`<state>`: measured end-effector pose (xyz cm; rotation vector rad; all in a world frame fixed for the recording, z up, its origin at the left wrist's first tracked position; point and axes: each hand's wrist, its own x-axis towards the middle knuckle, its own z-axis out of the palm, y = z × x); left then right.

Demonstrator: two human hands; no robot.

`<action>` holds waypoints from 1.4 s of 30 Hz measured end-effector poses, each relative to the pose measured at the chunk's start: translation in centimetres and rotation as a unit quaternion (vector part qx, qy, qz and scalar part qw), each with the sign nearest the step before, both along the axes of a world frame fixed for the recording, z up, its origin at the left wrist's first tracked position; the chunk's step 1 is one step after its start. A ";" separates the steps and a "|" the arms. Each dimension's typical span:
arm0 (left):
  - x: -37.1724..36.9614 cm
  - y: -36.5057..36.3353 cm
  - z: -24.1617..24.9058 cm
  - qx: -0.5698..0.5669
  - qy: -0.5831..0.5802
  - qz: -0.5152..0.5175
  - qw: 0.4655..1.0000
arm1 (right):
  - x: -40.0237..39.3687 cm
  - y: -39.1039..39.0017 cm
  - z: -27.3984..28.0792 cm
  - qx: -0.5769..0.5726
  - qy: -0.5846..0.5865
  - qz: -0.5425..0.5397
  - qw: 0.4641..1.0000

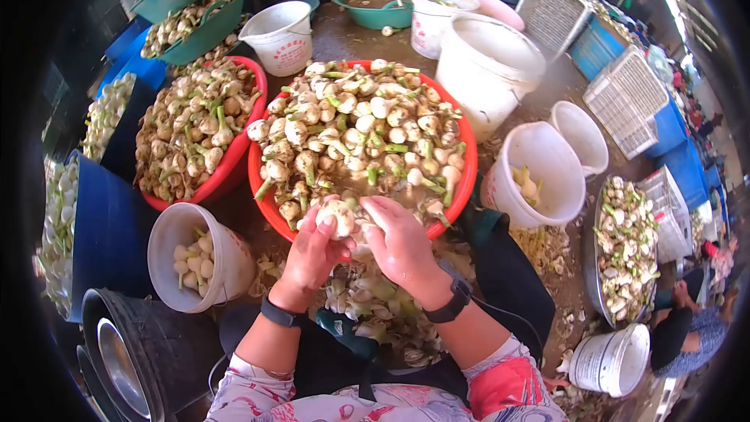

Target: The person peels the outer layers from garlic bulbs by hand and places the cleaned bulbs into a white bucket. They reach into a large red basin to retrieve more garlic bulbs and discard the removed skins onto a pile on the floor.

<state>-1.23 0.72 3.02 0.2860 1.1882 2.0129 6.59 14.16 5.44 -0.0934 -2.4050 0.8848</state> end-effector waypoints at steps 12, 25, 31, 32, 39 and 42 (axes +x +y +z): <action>2.7 -0.3 0.4 -0.123 0.266 0.031 0.956 | 2.5 -1.2 1.4 -0.020 -0.086 -0.021 0.996; 1.4 -0.1 -4.9 -0.220 0.360 -0.133 0.897 | 2.8 0.3 -4.6 -0.033 -0.238 0.036 0.970; 3.4 1.4 -1.9 -0.270 0.513 -0.177 0.795 | 5.3 0.3 -4.0 0.070 -0.209 -0.064 0.973; 3.5 1.5 -2.5 -0.261 0.464 -0.174 0.829 | 5.4 0.2 -4.6 0.075 -0.211 -0.059 0.973; 1.2 -1.2 -2.0 -0.038 -0.090 -0.234 0.967 | 7.1 4.4 -8.0 0.109 -0.268 -0.090 0.953; 0.5 -1.1 -1.9 -0.043 -0.002 -0.237 0.971 | 8.3 4.4 -7.2 0.028 -0.447 -0.029 0.894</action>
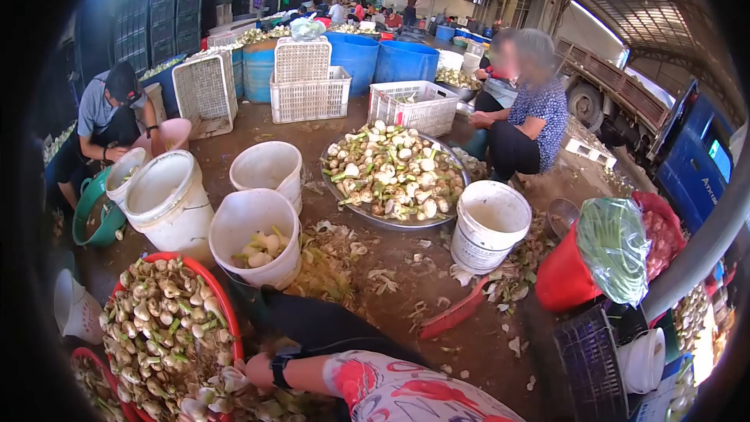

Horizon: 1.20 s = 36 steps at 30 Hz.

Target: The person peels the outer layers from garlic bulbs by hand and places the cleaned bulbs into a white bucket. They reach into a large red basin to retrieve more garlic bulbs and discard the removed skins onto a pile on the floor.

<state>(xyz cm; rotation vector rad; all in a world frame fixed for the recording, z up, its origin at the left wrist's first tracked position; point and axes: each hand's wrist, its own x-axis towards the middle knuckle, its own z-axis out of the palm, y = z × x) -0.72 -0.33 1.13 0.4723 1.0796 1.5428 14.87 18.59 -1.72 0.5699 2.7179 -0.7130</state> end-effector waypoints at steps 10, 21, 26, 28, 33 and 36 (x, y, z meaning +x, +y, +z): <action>3.8 2.6 4.2 0.016 0.283 -0.053 0.957 | -1.7 -1.0 2.1 -0.230 0.376 0.140 0.887; 2.8 4.7 -1.1 -0.007 0.622 -0.045 0.781 | 0.3 -1.3 -1.3 0.090 0.331 0.092 0.935; 7.6 6.6 5.2 -0.152 0.392 -0.060 0.906 | 0.4 -1.8 -2.1 0.032 0.418 -0.006 0.908; 5.4 6.4 -0.1 -0.161 0.305 0.002 0.939 | -0.8 -2.4 -4.3 0.066 0.468 -0.074 0.878; 5.6 6.4 1.7 -0.043 0.095 -0.011 0.995 | -1.2 0.8 -6.1 0.093 0.384 -0.134 0.909; 5.0 6.3 -1.1 0.153 0.053 -0.005 0.987 | 2.5 2.2 -1.8 0.009 0.342 -0.198 0.919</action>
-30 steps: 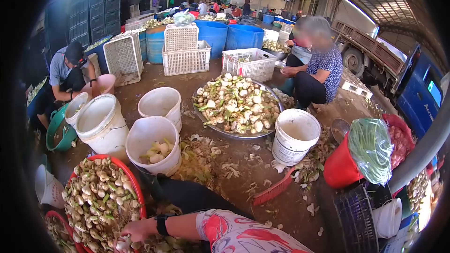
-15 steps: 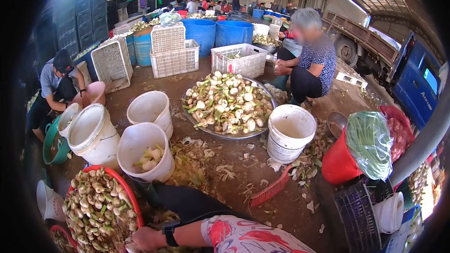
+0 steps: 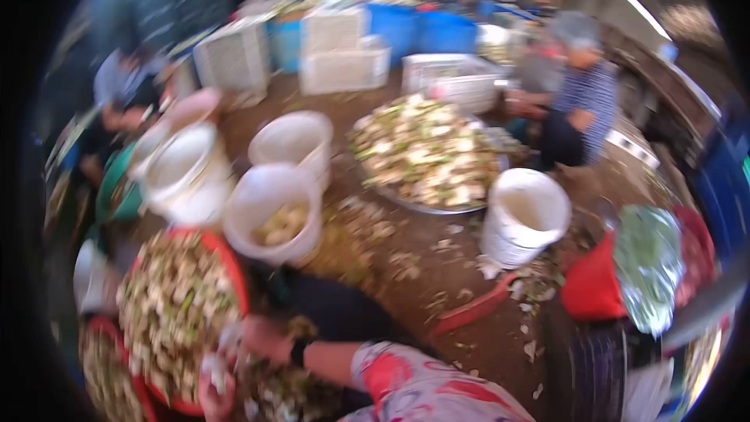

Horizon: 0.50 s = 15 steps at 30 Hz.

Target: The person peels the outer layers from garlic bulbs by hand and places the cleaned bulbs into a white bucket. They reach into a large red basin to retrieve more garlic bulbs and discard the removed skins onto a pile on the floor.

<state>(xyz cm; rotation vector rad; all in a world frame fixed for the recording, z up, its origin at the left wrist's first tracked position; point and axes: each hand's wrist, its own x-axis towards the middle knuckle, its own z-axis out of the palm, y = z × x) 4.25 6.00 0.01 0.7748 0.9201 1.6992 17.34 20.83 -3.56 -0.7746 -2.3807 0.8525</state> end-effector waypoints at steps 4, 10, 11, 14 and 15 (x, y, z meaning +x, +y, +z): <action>-1.8 0.1 1.0 -0.084 -0.338 0.007 0.938 | 1.4 -2.3 -0.2 -0.080 -0.356 0.239 0.900; -0.7 1.1 1.8 -0.202 -0.199 0.238 0.929 | -0.7 -0.7 6.2 -0.429 0.032 0.036 0.902; -0.7 0.9 1.4 -0.200 -0.200 0.233 0.930 | -0.7 -1.2 6.2 -0.426 0.033 0.033 0.904; -1.1 0.5 -0.2 -0.253 0.090 0.245 0.931 | -1.6 -2.9 5.8 0.044 0.068 0.188 0.979; -1.0 0.3 -1.3 -0.257 0.220 0.244 0.909 | -1.6 -3.3 5.3 0.101 0.020 0.210 0.972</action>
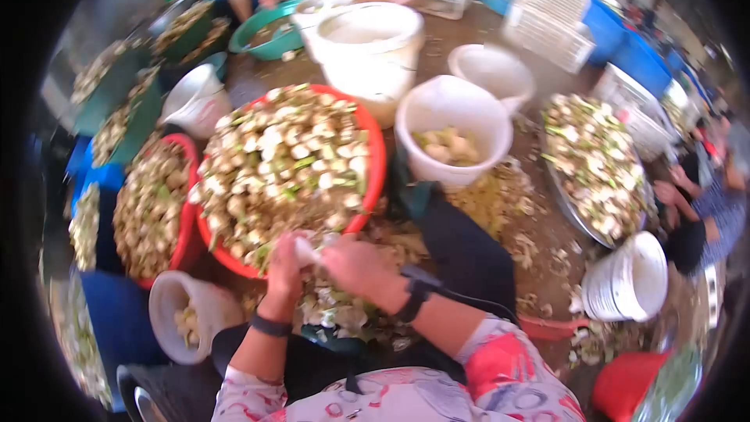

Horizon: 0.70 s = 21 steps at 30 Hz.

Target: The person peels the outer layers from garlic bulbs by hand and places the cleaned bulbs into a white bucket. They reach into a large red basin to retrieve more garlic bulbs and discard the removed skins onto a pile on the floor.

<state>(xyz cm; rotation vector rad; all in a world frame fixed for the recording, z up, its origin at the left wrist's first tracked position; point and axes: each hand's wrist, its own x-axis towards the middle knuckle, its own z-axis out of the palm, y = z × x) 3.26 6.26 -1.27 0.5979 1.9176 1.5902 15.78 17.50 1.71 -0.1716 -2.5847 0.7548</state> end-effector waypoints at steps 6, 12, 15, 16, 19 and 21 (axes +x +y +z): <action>-1.3 -1.6 -2.8 -0.120 0.451 -0.170 0.868 | -0.1 -1.3 -2.7 -0.018 -0.094 0.041 0.995; 3.0 -0.3 2.5 0.082 -0.043 -0.045 0.995 | 0.2 -2.6 -4.2 -0.252 -0.001 0.095 0.963; 0.0 -1.1 -0.2 0.092 -0.268 -0.096 0.954 | 0.8 -3.4 -4.2 -0.314 0.015 0.039 0.949; -0.1 -1.4 -0.7 0.100 -0.266 -0.102 0.953 | 1.2 -3.5 -3.5 -0.305 0.017 0.036 0.951; -1.3 -1.1 -3.0 0.103 -0.425 -0.076 0.896 | 3.3 -3.8 -2.2 -0.312 -0.024 -0.022 0.950; -2.5 -1.8 -5.2 0.023 -0.236 -0.174 0.956 | 4.4 -3.9 -1.5 -0.337 -0.050 -0.040 0.939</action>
